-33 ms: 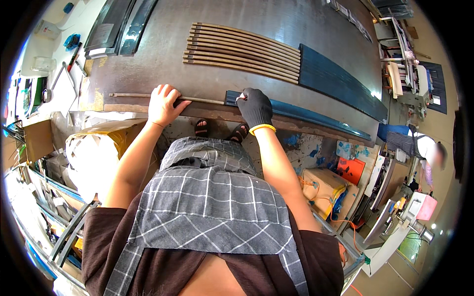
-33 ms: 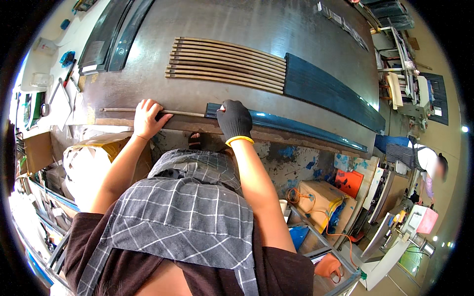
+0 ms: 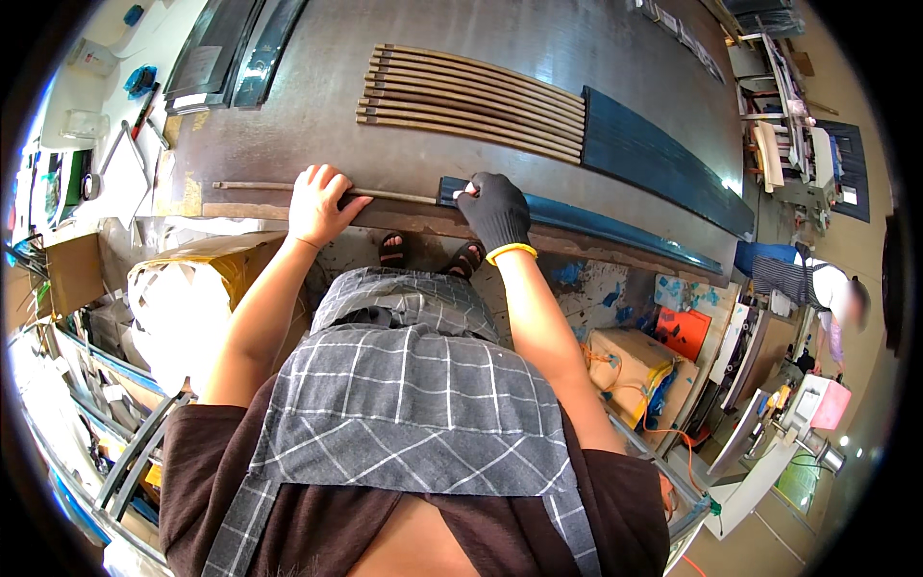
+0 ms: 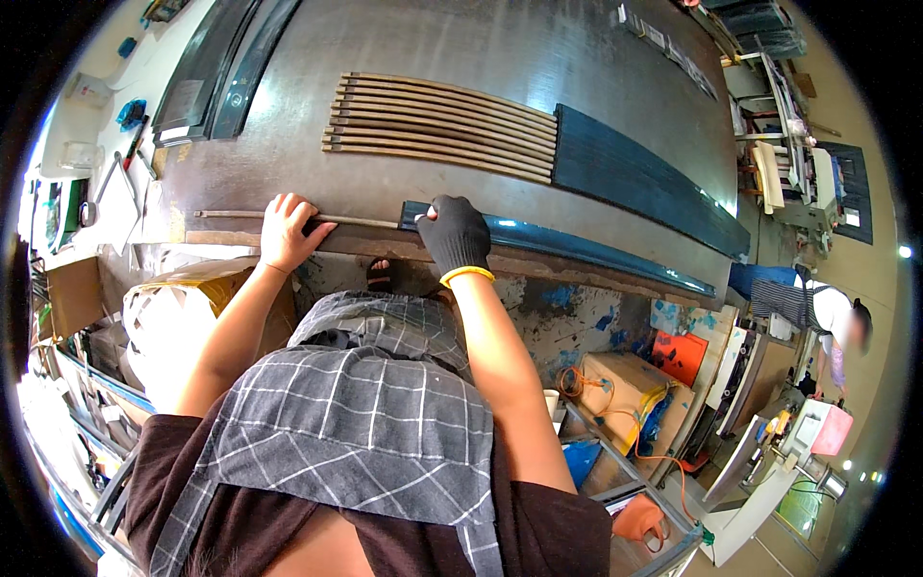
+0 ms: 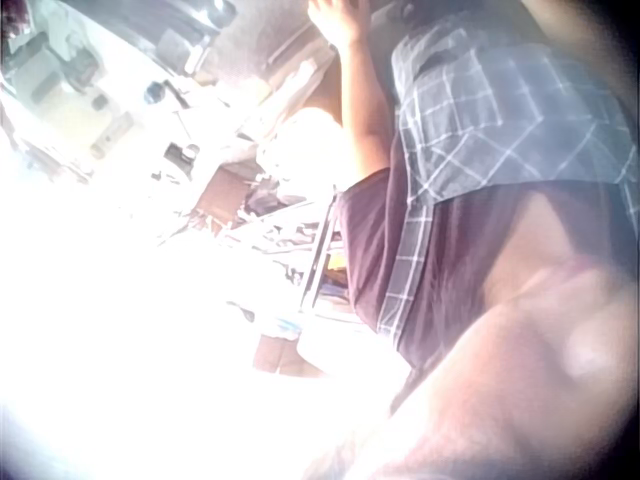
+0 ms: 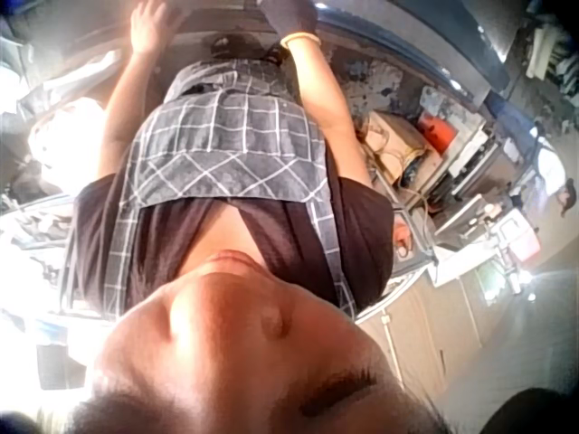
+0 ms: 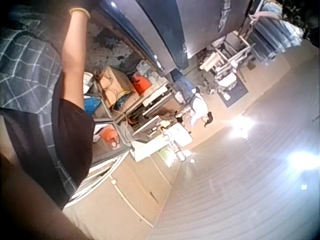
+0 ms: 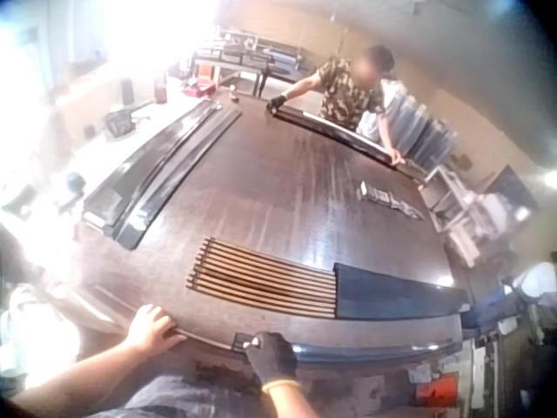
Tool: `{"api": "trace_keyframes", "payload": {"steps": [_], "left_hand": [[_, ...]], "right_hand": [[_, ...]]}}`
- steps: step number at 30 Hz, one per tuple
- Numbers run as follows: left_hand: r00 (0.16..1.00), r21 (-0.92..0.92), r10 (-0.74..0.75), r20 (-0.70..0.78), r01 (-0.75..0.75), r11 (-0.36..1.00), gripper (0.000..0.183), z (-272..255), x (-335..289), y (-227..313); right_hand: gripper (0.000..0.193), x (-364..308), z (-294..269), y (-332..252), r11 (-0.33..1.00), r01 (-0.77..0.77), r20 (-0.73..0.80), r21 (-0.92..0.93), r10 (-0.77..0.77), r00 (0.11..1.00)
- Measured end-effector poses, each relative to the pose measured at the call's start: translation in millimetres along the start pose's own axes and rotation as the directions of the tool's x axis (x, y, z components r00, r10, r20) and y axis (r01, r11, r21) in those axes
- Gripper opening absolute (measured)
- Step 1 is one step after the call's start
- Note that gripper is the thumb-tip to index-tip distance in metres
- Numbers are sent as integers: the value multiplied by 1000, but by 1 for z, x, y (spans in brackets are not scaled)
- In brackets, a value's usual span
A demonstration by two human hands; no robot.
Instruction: The person, with the assistance of another person, handles and aligns long dark metal strips on a large table, applying adhesive tape or film and smoothing it by hand, and then placing them onto a rack.
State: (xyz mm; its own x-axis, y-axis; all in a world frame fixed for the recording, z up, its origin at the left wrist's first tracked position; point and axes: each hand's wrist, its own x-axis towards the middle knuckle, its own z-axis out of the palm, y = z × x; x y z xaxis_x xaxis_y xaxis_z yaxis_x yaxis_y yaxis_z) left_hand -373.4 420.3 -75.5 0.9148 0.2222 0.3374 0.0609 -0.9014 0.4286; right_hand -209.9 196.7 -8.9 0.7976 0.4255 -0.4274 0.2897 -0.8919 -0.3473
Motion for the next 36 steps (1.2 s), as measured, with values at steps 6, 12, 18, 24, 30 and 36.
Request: {"api": "trace_keyframes", "payload": {"steps": [6, 12, 18, 24, 30, 36], "left_hand": [[1000, 4, -7, 4, 7, 1000, 31, 0, -1, 0], [1000, -5, -20, 17, 20, 1000, 32, 0, -3, -1], [1000, -8, -19, 19, 19, 1000, 32, -1, -6, -2], [1000, -24, 15, 19, -14, 1000, 31, -5, 1, 1], [993, -42, 51, 103, -46, 998, 25, -25, 7, 8], [954, 20, 149, 260, -160, 987, 27, -24, 9, -15]], "right_hand": [[23, 1, 4, 8, 1000, -16, -57, 21, 17, 998], [14, -12, 13, 11, 974, 215, -180, 67, -200, 963], [17, -8, 26, 6, 947, 321, -186, 18, -312, 932], [36, -2, -39, 76, 908, 101, -368, 406, 62, 928], [38, -206, -324, 302, 919, 3, -914, 394, 392, 105], [33, -380, -190, 400, 650, -198, -665, 733, 747, -8]]}}
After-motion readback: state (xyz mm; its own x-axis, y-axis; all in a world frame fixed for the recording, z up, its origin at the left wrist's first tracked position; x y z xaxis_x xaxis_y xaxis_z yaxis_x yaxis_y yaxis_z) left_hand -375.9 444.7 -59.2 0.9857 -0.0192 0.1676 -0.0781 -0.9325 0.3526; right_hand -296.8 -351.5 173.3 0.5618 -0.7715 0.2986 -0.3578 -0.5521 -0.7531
